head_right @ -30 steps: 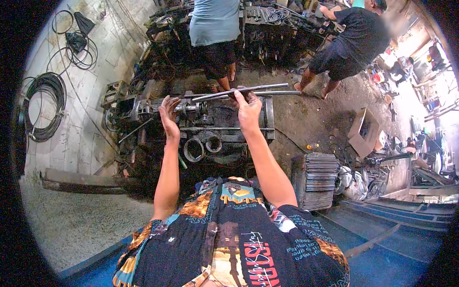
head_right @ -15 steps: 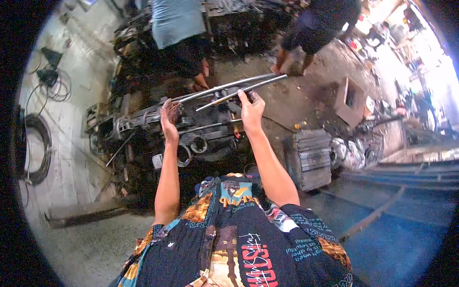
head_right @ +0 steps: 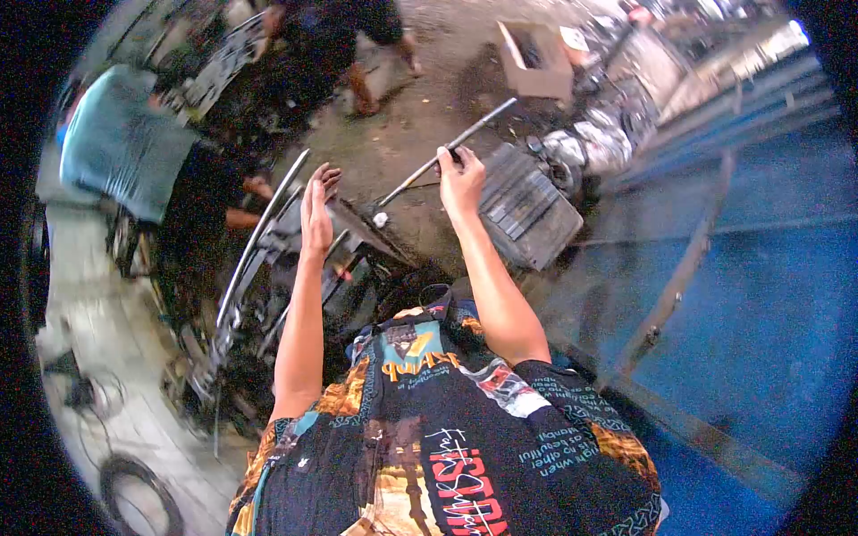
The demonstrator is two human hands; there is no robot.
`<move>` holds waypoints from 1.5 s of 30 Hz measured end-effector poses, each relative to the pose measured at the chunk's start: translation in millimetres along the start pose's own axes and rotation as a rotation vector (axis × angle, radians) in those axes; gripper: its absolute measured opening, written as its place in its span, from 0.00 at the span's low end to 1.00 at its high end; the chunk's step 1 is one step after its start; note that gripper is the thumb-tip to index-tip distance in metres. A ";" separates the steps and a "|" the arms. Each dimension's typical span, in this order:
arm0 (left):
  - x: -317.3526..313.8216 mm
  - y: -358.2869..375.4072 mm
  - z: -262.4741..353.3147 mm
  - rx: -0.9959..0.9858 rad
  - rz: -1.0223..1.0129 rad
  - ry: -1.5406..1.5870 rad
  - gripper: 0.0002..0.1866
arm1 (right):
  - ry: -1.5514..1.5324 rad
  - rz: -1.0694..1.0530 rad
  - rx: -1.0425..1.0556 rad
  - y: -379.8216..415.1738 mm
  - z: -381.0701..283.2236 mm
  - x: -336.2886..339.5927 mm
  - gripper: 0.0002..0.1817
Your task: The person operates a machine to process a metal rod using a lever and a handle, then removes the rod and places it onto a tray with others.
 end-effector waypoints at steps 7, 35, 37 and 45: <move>-205.8 -72.8 -1.6 -0.052 -0.416 -0.179 0.24 | 0.100 0.267 -0.129 -69.7 51.1 136.4 0.15; -515.5 -103.0 -333.0 0.340 -0.992 -0.550 0.26 | 0.676 0.310 -0.641 -159.2 487.3 304.9 0.13; -516.5 -100.0 -351.5 0.303 -0.998 -0.614 0.27 | 0.649 0.258 -0.773 -169.4 475.9 299.1 0.13; -525.8 -101.3 -361.9 0.361 -1.026 -0.616 0.27 | 0.758 0.228 -0.879 -170.0 492.9 286.7 0.12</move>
Point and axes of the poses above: each hand's wrist, its own y-axis away from the middle knuckle, its own x-axis out of the back of the hand, z = x × y, the point moved 1 cm from there along -y, towards the middle knuckle, and after that the axes turned 1 degree about -y, right-handed, at the moved point
